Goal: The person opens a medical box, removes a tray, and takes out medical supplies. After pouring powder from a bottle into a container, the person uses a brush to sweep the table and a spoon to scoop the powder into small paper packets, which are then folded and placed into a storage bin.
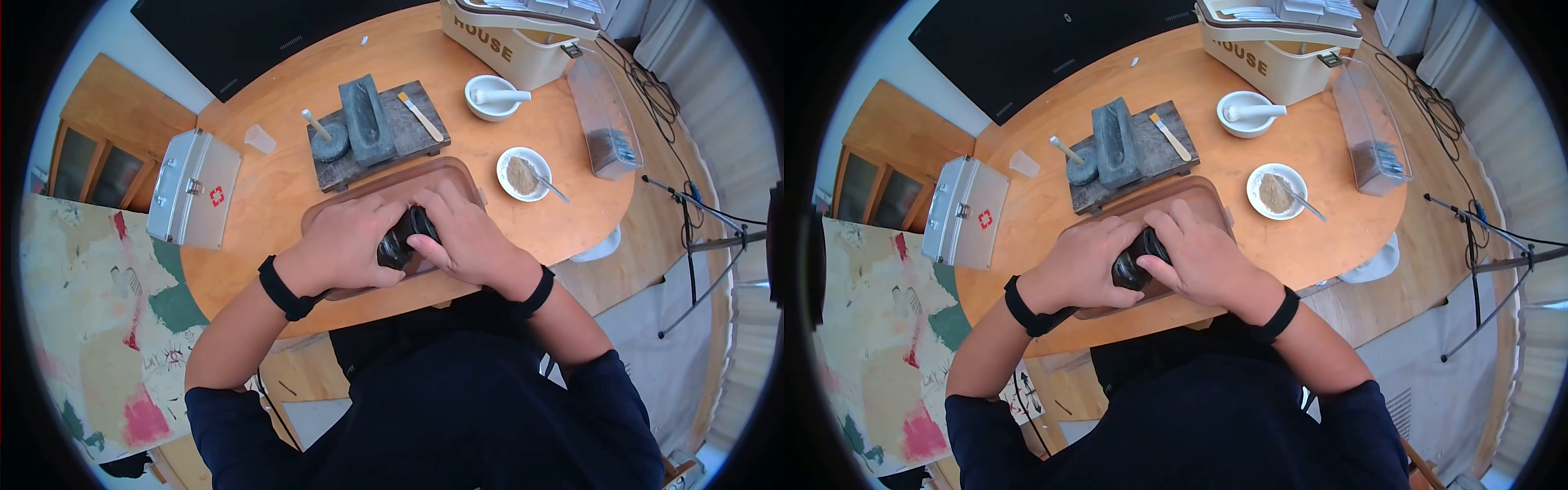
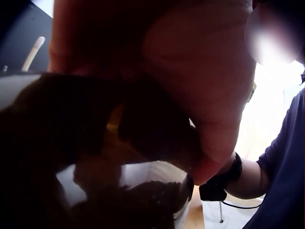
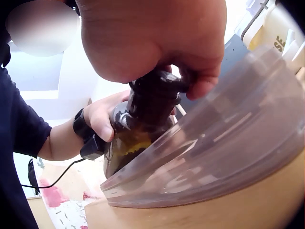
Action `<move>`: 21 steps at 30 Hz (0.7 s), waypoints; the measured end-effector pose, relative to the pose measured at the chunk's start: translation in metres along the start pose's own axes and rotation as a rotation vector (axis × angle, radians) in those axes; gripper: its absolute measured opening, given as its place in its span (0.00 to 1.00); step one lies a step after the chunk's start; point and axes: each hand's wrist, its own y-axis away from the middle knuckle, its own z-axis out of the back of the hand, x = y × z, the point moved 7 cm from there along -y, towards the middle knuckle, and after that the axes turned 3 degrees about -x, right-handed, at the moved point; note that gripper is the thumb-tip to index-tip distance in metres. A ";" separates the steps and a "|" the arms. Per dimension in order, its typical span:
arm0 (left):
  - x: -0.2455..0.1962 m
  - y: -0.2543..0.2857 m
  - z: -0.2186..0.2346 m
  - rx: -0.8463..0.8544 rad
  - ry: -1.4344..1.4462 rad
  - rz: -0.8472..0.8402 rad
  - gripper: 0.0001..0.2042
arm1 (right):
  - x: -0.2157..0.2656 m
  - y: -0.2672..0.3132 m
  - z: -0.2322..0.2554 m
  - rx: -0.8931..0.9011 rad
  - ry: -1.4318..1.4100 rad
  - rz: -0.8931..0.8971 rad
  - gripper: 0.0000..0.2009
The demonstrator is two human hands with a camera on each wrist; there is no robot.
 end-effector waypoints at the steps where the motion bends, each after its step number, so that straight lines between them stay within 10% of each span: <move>1: 0.000 -0.001 0.000 0.001 0.001 0.000 0.35 | 0.000 0.002 0.003 -0.023 -0.073 0.051 0.22; 16: 0.001 -0.015 -0.002 0.147 -0.408 0.102 0.31 | -0.033 0.031 0.024 -0.274 -0.133 0.033 0.30; 21: -0.018 -0.022 -0.016 0.220 -0.652 -0.120 0.23 | -0.039 0.042 0.024 -0.467 -0.150 0.024 0.31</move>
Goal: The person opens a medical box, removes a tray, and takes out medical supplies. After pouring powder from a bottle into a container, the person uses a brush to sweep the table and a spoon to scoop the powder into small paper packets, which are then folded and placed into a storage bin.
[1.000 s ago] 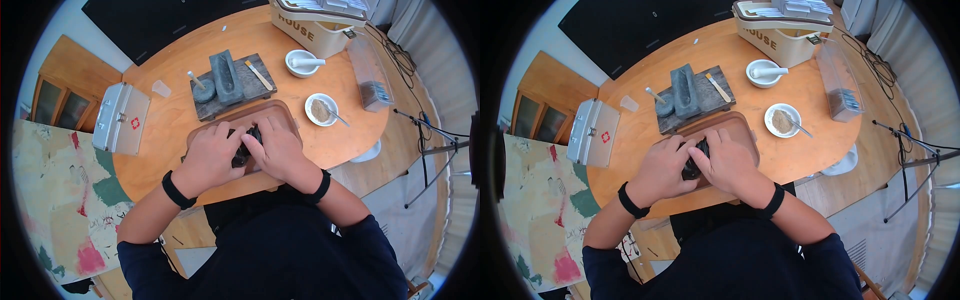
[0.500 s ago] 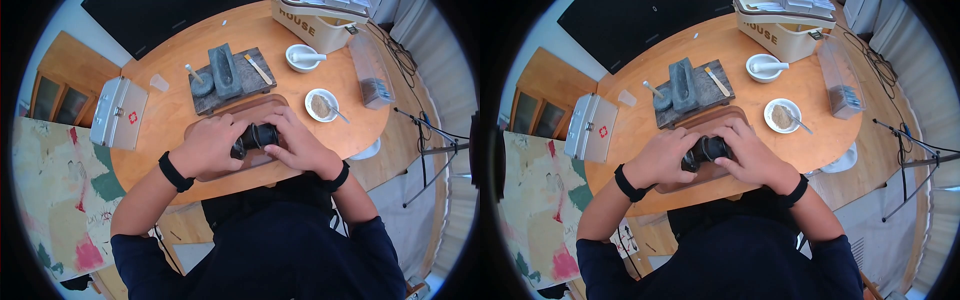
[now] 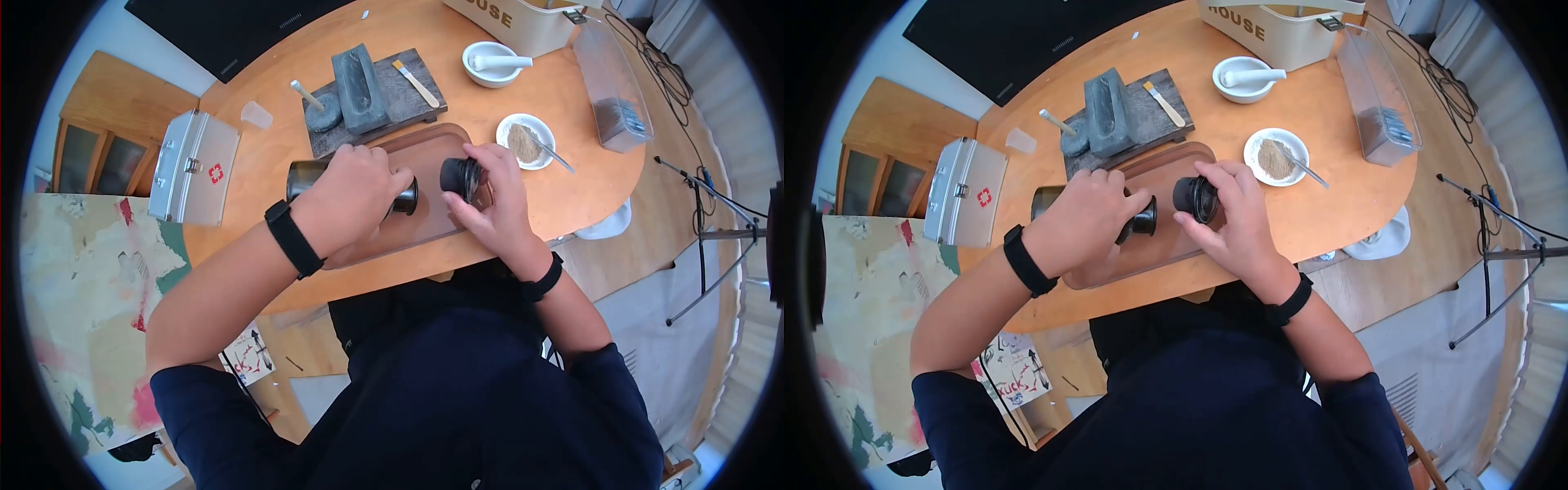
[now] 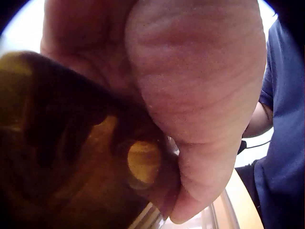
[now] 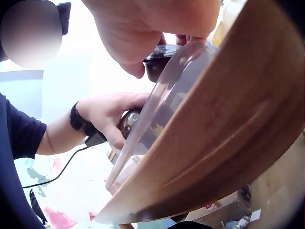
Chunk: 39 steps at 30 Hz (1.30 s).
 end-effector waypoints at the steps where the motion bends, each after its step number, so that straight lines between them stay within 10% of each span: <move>1: -0.002 -0.003 -0.001 0.009 0.000 -0.002 0.23 | -0.001 0.001 0.002 -0.049 -0.010 -0.009 0.32; 15: -0.023 -0.037 0.018 0.310 -0.586 -0.091 0.07 | -0.028 0.010 0.013 -0.270 -0.189 -0.098 0.31; 39: 0.002 0.002 -0.028 0.462 -0.395 0.066 0.14 | -0.033 0.012 0.012 -0.278 -0.208 -0.107 0.30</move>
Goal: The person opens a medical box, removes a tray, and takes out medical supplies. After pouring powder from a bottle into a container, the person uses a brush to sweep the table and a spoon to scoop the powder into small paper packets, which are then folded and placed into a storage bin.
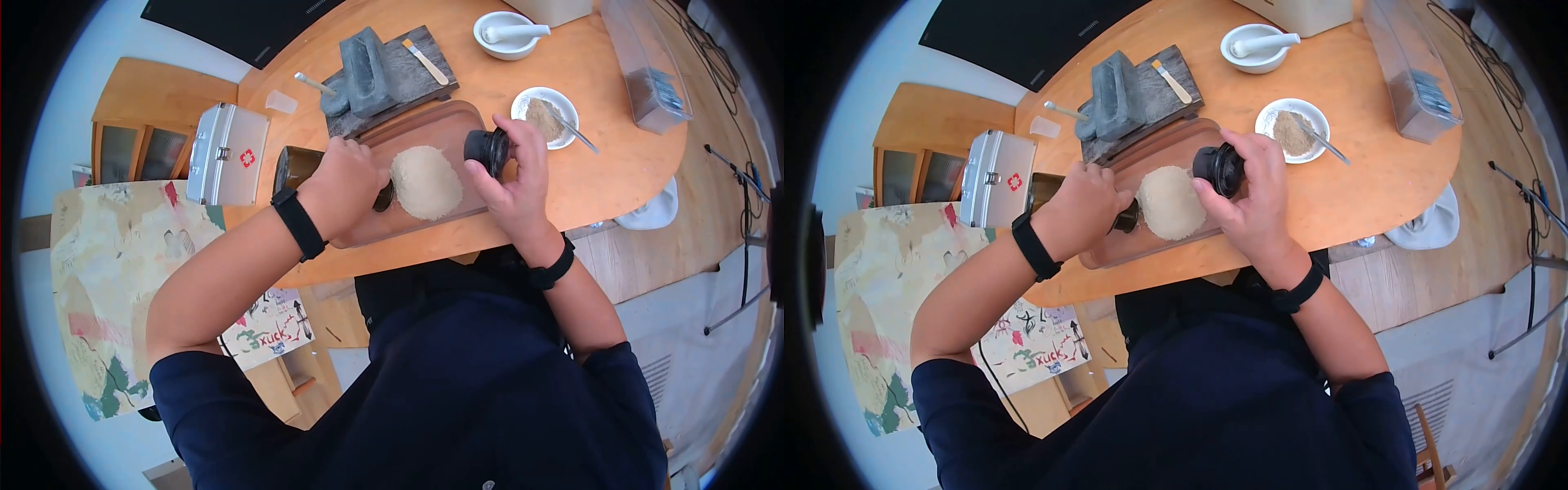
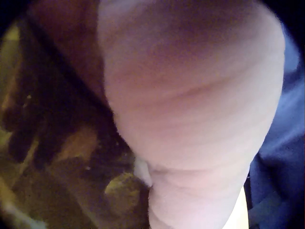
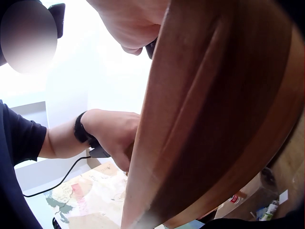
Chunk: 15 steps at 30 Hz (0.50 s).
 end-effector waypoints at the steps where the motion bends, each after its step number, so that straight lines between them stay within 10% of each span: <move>1: 0.000 -0.001 -0.001 0.033 0.018 -0.007 0.14 | 0.000 0.000 0.001 -0.014 -0.007 0.002 0.30; 15: 0.033 0.007 -0.013 0.046 0.164 0.148 0.27 | -0.001 0.001 0.003 -0.020 -0.005 0.006 0.30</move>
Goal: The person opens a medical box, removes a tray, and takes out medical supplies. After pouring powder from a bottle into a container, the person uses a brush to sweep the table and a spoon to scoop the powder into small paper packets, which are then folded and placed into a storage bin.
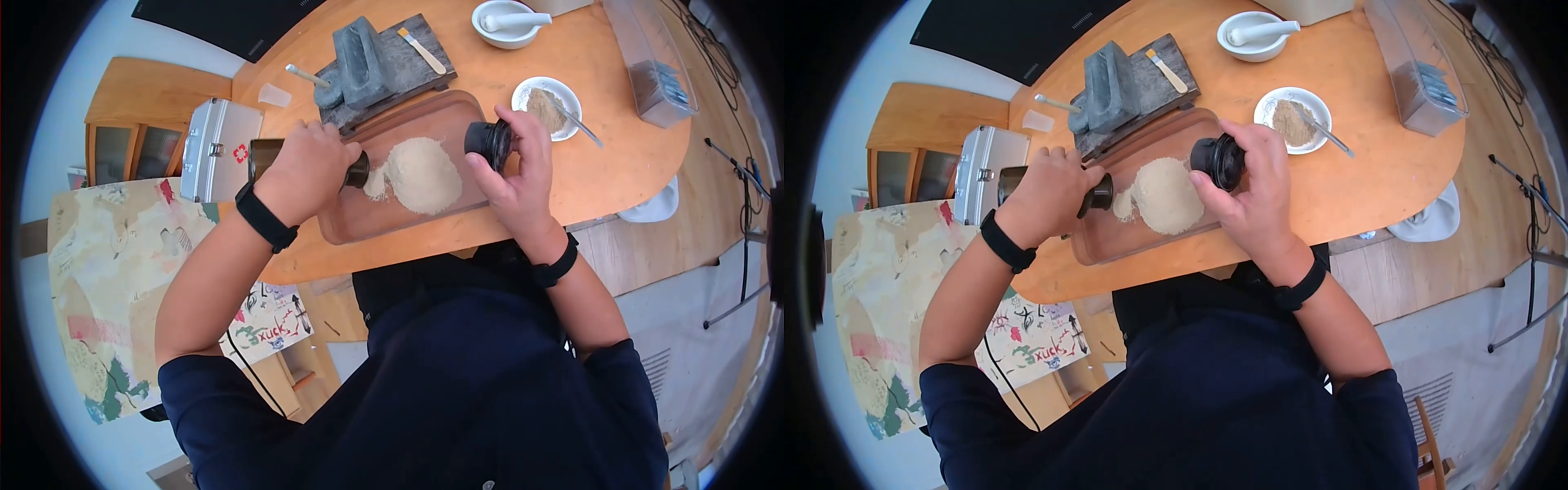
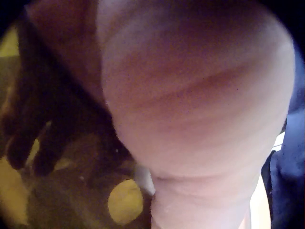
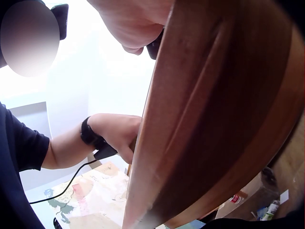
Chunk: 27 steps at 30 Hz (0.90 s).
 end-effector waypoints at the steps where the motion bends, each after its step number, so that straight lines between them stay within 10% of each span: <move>1: 0.000 -0.001 -0.005 -0.006 -0.061 -0.029 0.27 | 0.000 0.000 0.000 0.003 0.014 0.000 0.30; 27: 0.006 0.028 -0.007 0.016 0.131 -0.003 0.29 | 0.000 -0.002 -0.002 0.014 0.042 -0.003 0.30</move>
